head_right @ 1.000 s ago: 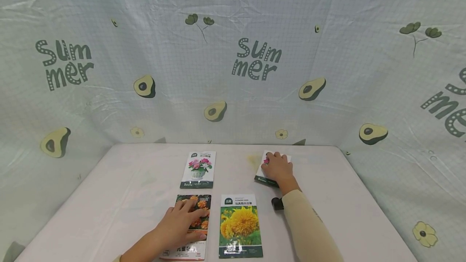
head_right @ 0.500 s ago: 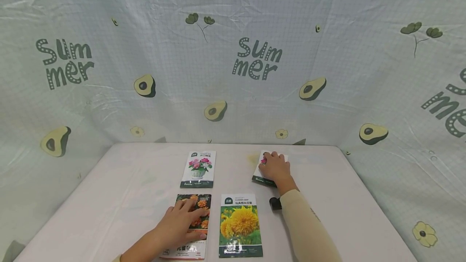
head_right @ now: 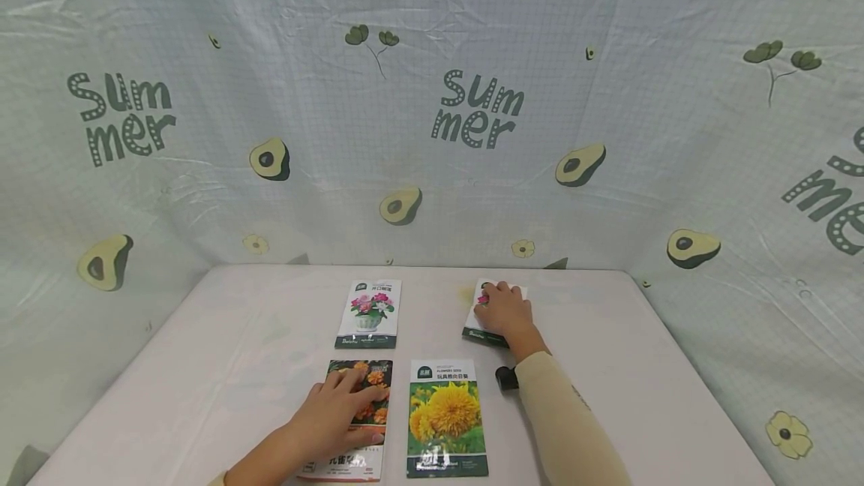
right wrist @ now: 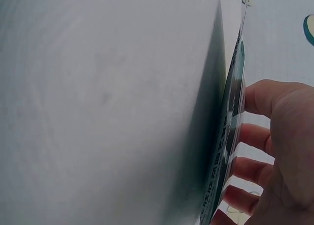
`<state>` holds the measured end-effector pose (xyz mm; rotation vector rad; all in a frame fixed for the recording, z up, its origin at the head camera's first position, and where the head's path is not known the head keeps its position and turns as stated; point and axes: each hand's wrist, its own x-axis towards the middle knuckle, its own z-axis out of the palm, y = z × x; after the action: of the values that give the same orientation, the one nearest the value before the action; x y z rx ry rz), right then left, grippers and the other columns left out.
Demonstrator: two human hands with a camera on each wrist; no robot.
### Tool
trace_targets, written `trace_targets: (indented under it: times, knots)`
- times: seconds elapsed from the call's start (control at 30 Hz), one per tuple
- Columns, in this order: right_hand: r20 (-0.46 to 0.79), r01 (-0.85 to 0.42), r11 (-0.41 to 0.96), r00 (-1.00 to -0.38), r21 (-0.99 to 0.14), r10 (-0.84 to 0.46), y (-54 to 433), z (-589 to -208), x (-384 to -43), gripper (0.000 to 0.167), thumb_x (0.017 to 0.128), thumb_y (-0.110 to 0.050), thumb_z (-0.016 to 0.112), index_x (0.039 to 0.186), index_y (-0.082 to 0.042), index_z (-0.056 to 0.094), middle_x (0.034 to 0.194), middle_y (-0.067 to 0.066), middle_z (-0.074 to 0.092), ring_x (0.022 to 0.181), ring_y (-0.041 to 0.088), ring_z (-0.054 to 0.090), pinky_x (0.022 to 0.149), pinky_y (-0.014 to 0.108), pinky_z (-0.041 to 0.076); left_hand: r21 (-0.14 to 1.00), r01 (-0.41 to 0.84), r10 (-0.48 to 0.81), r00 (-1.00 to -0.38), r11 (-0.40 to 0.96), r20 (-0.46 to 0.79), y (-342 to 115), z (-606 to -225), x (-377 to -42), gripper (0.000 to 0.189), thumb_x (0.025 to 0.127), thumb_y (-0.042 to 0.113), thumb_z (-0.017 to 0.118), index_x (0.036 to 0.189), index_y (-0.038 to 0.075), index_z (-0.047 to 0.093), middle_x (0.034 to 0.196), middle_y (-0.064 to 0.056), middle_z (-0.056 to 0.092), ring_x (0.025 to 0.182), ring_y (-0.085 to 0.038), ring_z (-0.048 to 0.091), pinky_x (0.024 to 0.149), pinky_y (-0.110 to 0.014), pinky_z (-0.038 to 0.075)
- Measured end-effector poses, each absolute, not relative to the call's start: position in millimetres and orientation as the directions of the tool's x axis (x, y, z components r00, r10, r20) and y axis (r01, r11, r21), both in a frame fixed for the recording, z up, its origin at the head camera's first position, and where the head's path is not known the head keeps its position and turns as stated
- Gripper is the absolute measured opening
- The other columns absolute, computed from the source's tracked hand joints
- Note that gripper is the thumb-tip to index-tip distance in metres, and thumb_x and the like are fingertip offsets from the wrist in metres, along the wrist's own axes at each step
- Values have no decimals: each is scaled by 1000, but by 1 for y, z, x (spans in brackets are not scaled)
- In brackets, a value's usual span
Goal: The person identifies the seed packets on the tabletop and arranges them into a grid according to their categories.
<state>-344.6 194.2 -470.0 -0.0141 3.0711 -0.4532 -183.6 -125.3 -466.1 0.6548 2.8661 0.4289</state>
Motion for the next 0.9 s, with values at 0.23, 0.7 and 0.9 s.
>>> trace_targets:
  times: [0.23, 0.7, 0.9]
  knots:
    - [-36, -29, 959, -999, -282, -41, 189, -471, -346, 50, 99, -35, 57, 142, -10, 56, 147, 19, 51, 128, 42, 46, 105, 65, 41, 306, 402, 449, -888, 863, -99, -125, -466, -183, 63, 82, 63, 75, 138, 36, 64, 154, -17, 48, 136, -46, 45, 96, -68, 43]
    - [-8, -73, 956, -997, -283, -79, 179, -472, -346, 47, 98, -34, 59, 138, -8, 59, 145, 18, 53, 128, 42, 48, 104, 63, 44, 307, 402, 449, -888, 863, -99, -124, -463, -182, 63, 82, 63, 75, 138, 36, 64, 154, -17, 47, 136, -46, 45, 97, -68, 42]
    - [-19, -81, 955, -996, -284, -90, 174, -473, -349, 49, 98, -36, 58, 139, -9, 58, 146, 18, 53, 129, 41, 48, 105, 63, 44, 306, 400, 447, -889, 864, -100, -125, -463, -182, 63, 82, 63, 75, 138, 36, 64, 154, -18, 47, 136, -46, 45, 97, -68, 42]
